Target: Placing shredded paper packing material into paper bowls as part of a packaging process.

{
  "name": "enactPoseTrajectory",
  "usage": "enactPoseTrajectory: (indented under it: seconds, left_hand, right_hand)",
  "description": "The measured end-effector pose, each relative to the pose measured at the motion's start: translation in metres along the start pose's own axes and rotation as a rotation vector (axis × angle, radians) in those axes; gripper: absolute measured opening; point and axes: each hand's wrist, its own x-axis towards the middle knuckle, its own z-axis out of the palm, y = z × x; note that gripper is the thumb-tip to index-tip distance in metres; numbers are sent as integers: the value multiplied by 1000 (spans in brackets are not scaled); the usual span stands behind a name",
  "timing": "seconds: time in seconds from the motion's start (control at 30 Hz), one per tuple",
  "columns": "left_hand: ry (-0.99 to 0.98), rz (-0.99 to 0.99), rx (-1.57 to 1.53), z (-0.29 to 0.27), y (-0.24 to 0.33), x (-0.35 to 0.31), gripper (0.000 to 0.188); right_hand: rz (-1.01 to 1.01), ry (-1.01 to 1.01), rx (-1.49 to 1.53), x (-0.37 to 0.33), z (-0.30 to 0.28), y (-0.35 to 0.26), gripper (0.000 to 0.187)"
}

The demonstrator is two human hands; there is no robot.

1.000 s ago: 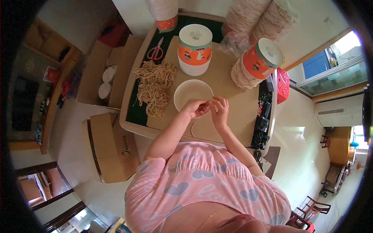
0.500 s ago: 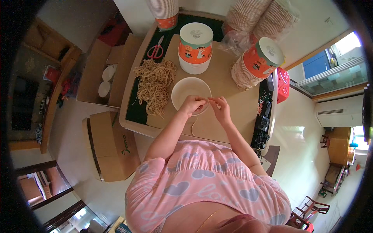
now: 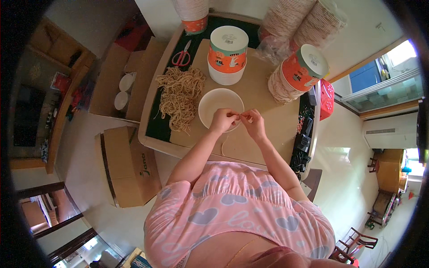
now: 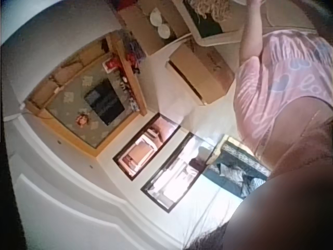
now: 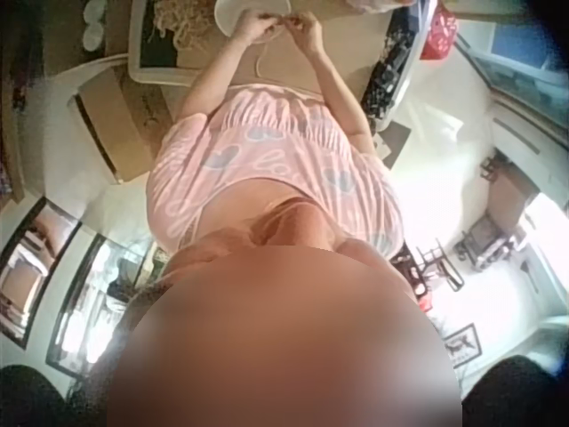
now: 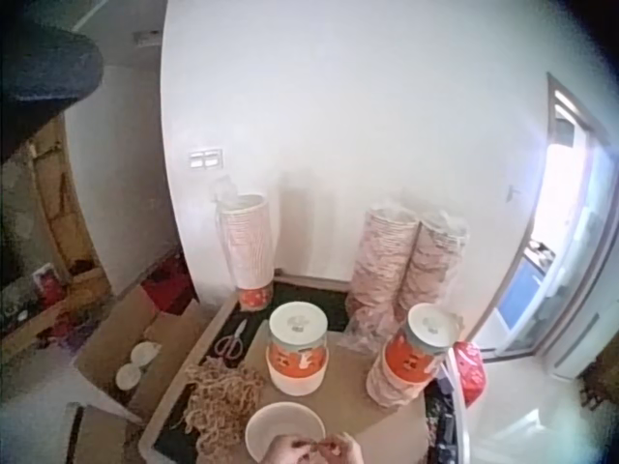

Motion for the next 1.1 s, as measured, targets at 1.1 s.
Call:
enactPoseTrajectory:
  seconds: [1.1]
  left_hand:
    - [4,-41,-96,-12,-9,-16,10]
  right_hand:
    - [-124,-133,-235,-2,-5,-16,5]
